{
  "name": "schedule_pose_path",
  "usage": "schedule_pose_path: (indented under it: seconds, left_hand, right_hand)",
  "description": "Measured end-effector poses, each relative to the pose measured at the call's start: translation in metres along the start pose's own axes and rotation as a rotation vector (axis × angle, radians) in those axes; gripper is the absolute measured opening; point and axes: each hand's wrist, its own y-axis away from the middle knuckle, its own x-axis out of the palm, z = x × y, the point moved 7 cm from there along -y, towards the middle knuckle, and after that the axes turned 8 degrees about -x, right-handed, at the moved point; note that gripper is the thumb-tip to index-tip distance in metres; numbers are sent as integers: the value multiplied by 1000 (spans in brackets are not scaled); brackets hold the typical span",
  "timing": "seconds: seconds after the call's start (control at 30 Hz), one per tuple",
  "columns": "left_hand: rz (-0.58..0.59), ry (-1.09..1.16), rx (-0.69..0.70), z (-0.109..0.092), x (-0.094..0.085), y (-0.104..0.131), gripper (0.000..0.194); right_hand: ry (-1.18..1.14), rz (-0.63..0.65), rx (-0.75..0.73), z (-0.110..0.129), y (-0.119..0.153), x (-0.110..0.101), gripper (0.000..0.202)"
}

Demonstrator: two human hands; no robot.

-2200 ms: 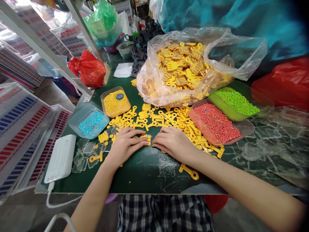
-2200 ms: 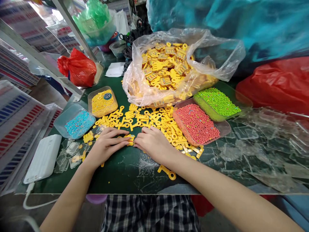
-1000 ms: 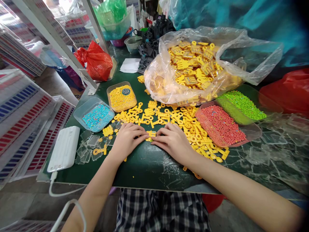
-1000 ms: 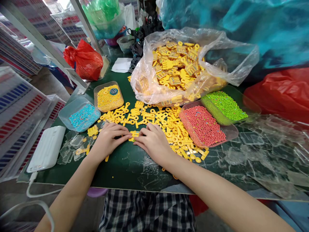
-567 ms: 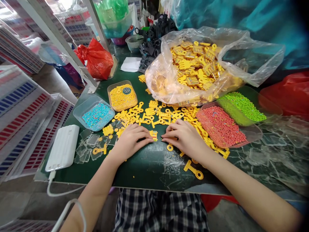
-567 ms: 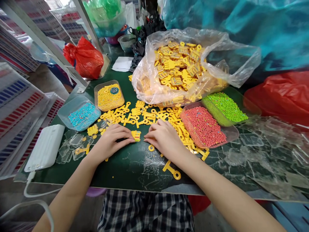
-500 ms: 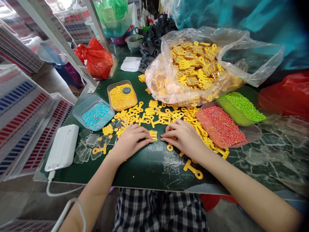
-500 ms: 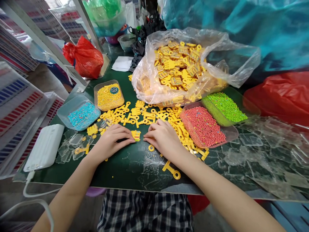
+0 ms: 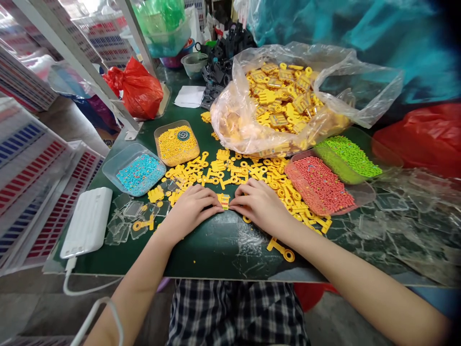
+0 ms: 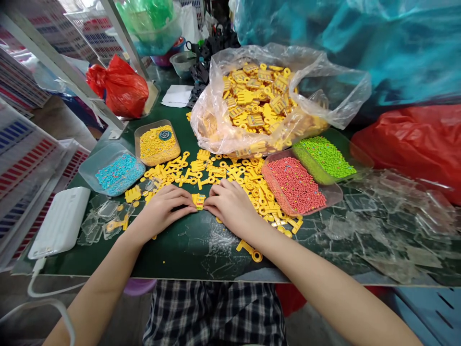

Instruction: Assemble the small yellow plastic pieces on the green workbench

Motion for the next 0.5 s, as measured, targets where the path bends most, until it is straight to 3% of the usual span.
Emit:
schedule_pose_path:
  seconds: [0.5]
  left_hand:
    - [5, 7, 41, 0, 0, 2, 31]
  right_hand:
    - [-55, -1, -8, 1, -3, 5, 18]
